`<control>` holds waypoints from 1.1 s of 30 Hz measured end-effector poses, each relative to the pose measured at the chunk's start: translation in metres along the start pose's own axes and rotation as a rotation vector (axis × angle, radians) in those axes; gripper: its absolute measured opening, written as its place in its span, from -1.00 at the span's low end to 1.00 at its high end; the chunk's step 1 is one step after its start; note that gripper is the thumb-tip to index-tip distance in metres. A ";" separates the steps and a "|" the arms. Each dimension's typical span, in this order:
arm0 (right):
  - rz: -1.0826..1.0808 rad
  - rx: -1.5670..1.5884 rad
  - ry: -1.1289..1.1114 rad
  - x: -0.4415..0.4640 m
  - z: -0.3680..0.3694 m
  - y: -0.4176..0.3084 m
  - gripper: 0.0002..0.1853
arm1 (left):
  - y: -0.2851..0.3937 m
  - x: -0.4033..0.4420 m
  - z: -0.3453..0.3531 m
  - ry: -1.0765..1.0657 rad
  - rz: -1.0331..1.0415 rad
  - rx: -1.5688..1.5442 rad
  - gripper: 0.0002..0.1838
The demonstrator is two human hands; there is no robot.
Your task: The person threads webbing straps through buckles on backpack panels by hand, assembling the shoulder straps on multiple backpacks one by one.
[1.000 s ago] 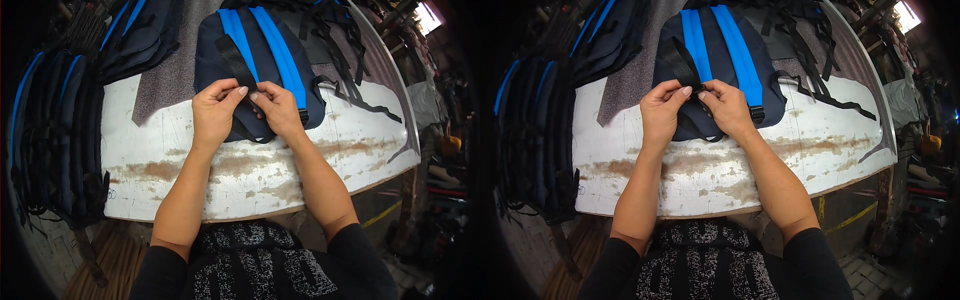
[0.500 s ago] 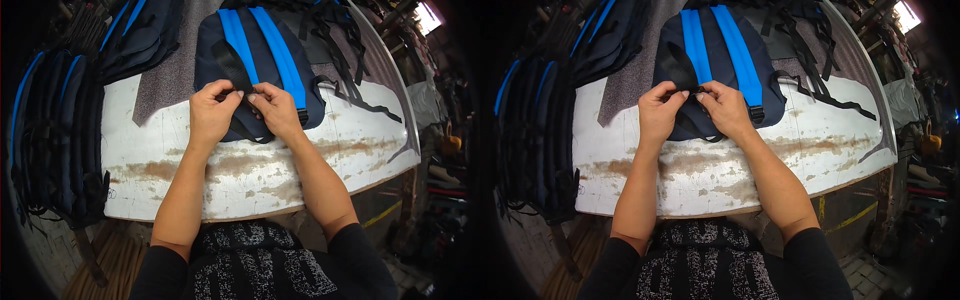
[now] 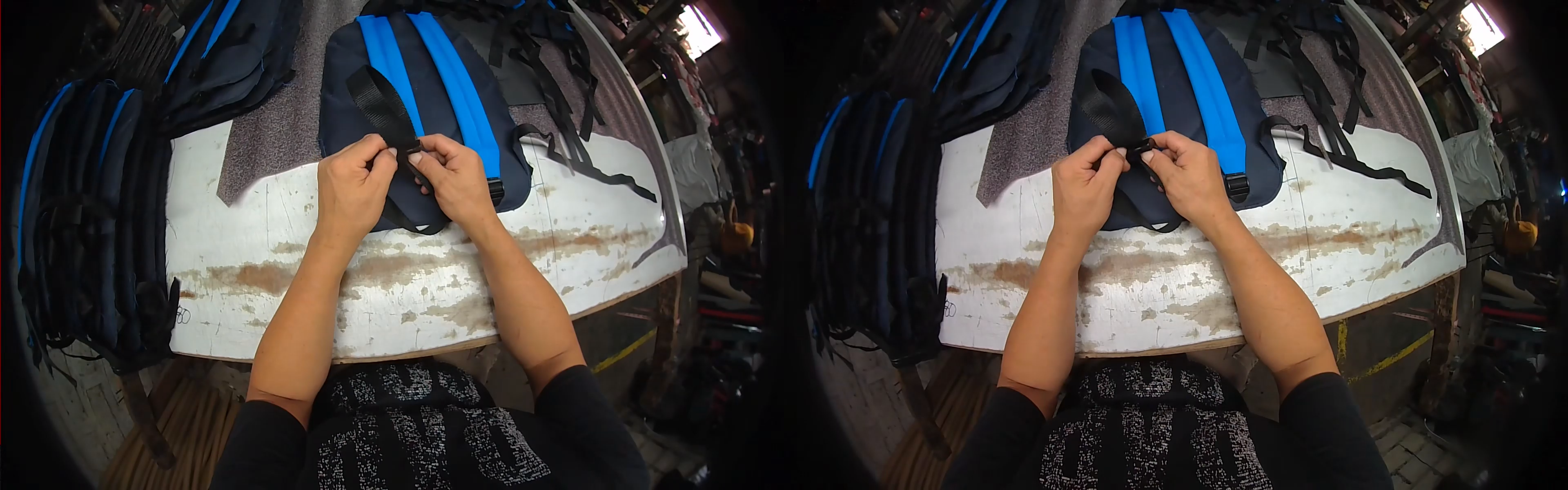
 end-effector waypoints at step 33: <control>-0.079 -0.211 -0.006 -0.001 -0.001 -0.006 -0.78 | -0.008 -0.007 0.015 0.054 -0.150 -0.266 -0.83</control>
Point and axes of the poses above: each hand's wrist, its own x-axis towards the middle knuckle, its own z-axis out of the palm, y = z × x, the point moved 5 cm from there along x, towards the middle knuckle, and after that the axes turned 3 degrees about -z, right-handed, at the moved point
